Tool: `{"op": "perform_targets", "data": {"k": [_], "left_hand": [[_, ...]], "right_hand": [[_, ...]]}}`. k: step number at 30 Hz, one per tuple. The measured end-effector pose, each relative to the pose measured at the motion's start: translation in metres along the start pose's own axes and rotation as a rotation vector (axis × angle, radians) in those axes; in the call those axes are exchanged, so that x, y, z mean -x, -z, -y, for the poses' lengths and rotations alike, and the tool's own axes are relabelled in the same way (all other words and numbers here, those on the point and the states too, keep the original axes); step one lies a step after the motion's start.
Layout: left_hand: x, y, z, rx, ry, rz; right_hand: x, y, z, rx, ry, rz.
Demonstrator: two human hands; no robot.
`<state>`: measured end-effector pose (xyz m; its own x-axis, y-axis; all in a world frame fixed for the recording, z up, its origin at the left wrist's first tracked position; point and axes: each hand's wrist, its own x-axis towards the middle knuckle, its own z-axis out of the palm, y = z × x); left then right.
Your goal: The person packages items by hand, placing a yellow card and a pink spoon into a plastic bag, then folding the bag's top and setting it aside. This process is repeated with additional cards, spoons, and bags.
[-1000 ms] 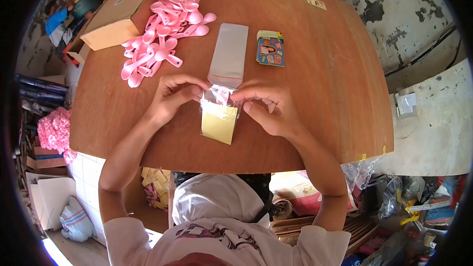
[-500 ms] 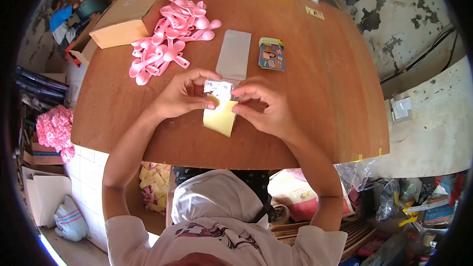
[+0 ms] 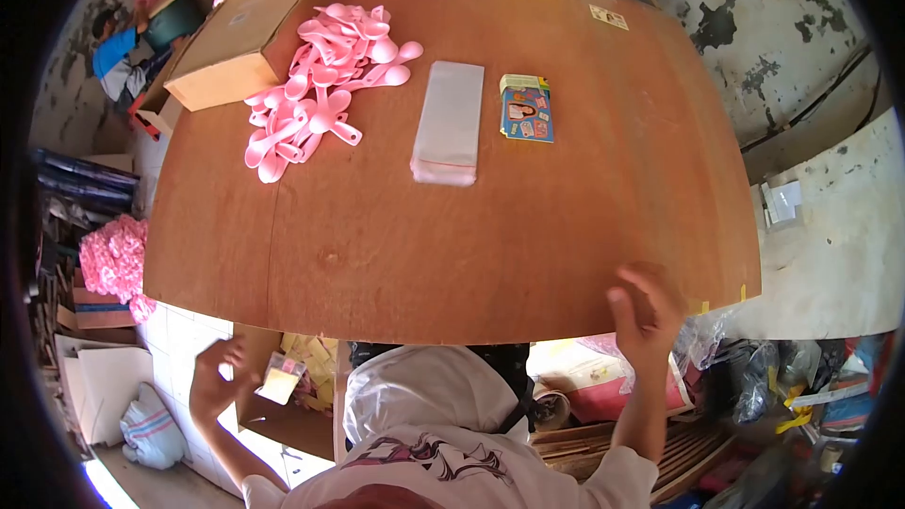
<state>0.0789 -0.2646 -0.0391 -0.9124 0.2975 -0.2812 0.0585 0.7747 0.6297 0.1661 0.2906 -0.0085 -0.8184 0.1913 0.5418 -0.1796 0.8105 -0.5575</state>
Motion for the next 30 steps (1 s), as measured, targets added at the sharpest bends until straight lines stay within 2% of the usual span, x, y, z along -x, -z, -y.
{"op": "perform_targets", "data": {"k": [1,2,3,4,6,7,12,14,17,23,30], "left_hand": [[-0.004,-0.009,0.002,-0.045,-0.177,-0.328],[-0.015,-0.024,0.004,-0.094,-0.353,-0.659],[-0.029,-0.047,0.001,-0.019,-0.409,-0.925],[-0.046,-0.062,0.003,0.012,-0.518,-1.07],[-0.074,-0.075,-0.003,-0.093,-0.633,-1.222],[-0.086,-0.08,-0.005,-0.041,-0.653,-1.22],[-0.104,-0.084,-0.015,-0.049,-0.584,-1.277],[-0.109,-0.084,-0.021,-0.047,-0.552,-1.382],[-0.112,-0.087,-0.012,-0.076,-0.558,-1.422],[-0.112,-0.086,-0.004,-0.124,-0.609,-1.383],[-0.109,-0.084,-0.013,-0.131,-0.555,-1.359]], "right_hand": [[0.01,-0.003,-0.009,-0.003,0.005,0.011],[0.022,-0.009,-0.02,0.168,-0.046,-0.208],[0.033,-0.015,-0.029,0.337,-0.095,-0.431],[0.041,-0.021,-0.034,0.334,-0.085,-0.428],[0.053,-0.034,-0.04,0.262,-0.274,-0.65],[0.058,-0.04,-0.044,0.179,-0.29,-0.676],[0.058,-0.054,-0.049,0.218,-0.229,-0.711],[0.057,-0.056,-0.053,0.201,-0.227,-0.771],[0.056,-0.058,-0.054,0.146,-0.229,-0.781],[0.055,-0.057,-0.053,0.131,-0.228,-0.74],[0.051,-0.053,-0.047,0.139,-0.198,-0.705]]}}
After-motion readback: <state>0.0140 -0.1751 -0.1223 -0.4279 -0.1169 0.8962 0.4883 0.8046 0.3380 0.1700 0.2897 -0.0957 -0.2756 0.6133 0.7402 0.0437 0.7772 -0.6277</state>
